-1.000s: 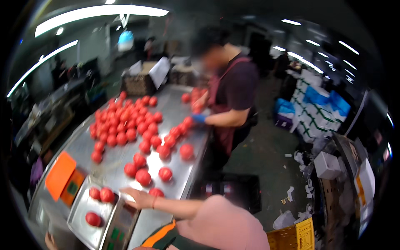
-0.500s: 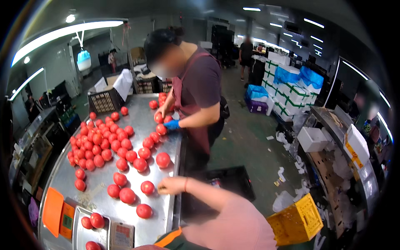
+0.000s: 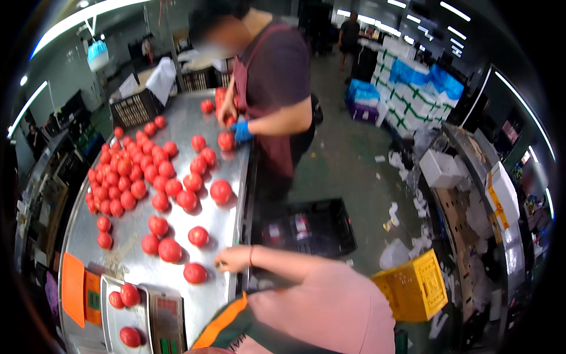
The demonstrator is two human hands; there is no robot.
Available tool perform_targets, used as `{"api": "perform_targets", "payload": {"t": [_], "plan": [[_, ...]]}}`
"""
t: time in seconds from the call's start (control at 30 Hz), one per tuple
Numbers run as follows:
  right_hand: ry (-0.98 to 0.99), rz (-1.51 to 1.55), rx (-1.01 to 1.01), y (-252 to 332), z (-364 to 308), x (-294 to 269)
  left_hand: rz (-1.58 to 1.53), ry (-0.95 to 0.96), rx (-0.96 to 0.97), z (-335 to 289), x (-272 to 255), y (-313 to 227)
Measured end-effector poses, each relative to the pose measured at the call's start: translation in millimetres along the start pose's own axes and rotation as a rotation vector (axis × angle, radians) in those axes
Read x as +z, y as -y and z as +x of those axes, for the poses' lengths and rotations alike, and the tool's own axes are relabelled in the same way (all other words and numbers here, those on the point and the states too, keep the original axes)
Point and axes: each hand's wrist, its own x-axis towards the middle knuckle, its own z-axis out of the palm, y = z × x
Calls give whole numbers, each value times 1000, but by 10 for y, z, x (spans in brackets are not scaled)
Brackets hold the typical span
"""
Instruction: The person repeatedly picks up two tomatoes from a large pile on a stainless steel table, places them into a clear plastic clamshell container, and sets the filled container aside. The process is repeated continuously throughout the clip.
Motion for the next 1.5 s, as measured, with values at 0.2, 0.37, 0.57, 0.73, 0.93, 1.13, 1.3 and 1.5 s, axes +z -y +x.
{"api": "perform_targets", "payload": {"t": [0.2,0.37,0.57,0.73,0.93,1.13,1.3,1.5], "plan": [[-36,403,-309,598,660,130,-233,531,886,-1802,688,-1530],[-361,172,-595,1159,1611,297,-297,1114,737,-2056,836,-1814],[-195,-102,-688,1903,2317,873,-408,554,642,-1914,821,-1814],[-49,-245,-499,1963,2406,1105,-130,-89,259,-943,1082,-1329],[-43,-261,-420,1921,2426,1042,-204,151,126,-675,1401,-1088],[-182,547,-318,1714,2254,782,-520,297,-148,-565,1321,-1084],[169,1587,-218,1332,2040,579,-1830,242,-497,-669,940,-681],[191,1322,-81,1129,1344,222,-2243,436,-673,-1318,708,-1312]]}}
